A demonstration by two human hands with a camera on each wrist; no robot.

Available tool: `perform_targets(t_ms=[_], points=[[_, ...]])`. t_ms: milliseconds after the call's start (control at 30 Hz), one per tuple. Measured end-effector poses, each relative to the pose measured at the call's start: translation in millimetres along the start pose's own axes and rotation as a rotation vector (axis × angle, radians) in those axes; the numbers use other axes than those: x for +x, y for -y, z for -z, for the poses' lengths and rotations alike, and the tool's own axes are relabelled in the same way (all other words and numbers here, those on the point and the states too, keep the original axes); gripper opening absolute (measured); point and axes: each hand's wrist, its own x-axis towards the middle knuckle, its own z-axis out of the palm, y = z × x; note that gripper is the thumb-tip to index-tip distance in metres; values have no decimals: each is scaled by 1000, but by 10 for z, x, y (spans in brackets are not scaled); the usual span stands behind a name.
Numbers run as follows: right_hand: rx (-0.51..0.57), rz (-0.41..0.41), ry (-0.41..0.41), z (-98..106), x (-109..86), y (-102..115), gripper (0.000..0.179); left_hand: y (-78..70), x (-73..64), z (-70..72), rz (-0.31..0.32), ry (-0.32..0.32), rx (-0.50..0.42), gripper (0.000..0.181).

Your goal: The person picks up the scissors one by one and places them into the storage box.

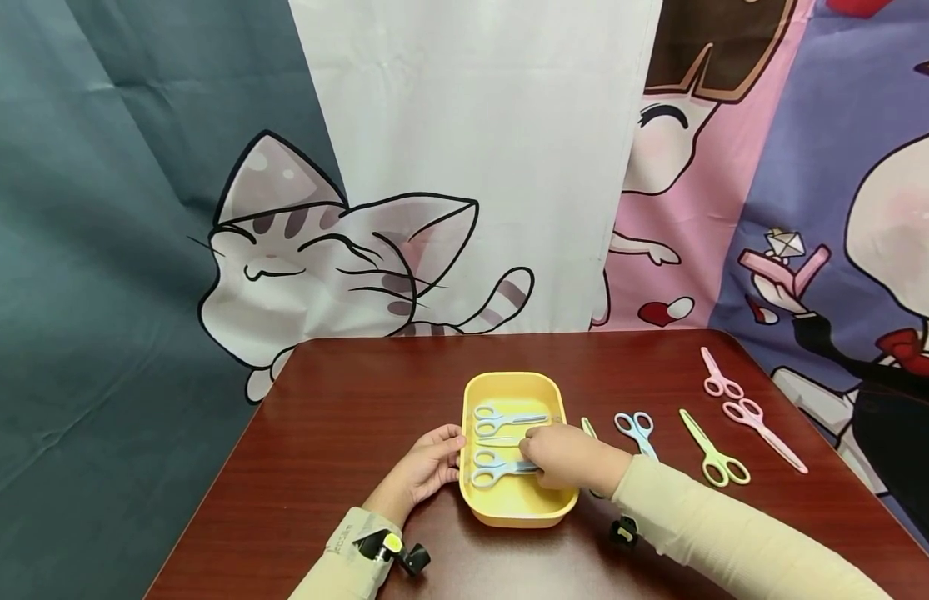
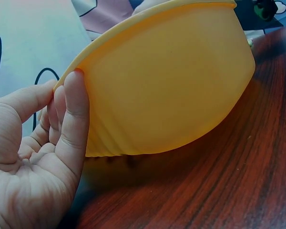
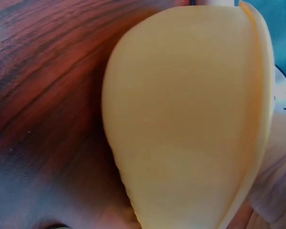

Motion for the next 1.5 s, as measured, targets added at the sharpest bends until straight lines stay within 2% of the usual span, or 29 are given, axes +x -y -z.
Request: perform_targets(t_ms=[500, 767, 1000, 1200, 1500], points=[[-68, -74, 13, -8, 4, 75, 17, 2, 7, -10, -3, 6, -5, 6], [-75, -75, -18, -37, 4, 73, 17, -18, 4, -33, -3, 4, 2, 5], [-30, -63, -64, -26, -12, 66, 19, -30, -2, -39, 2, -2, 2, 5], [-18, -68, -54, -10, 20, 64, 20, -41, -19, -23, 4, -7, -7, 6], [-70, -115, -48, -77, 62, 116, 25, -23, -12, -7, 6, -8, -5, 7]])
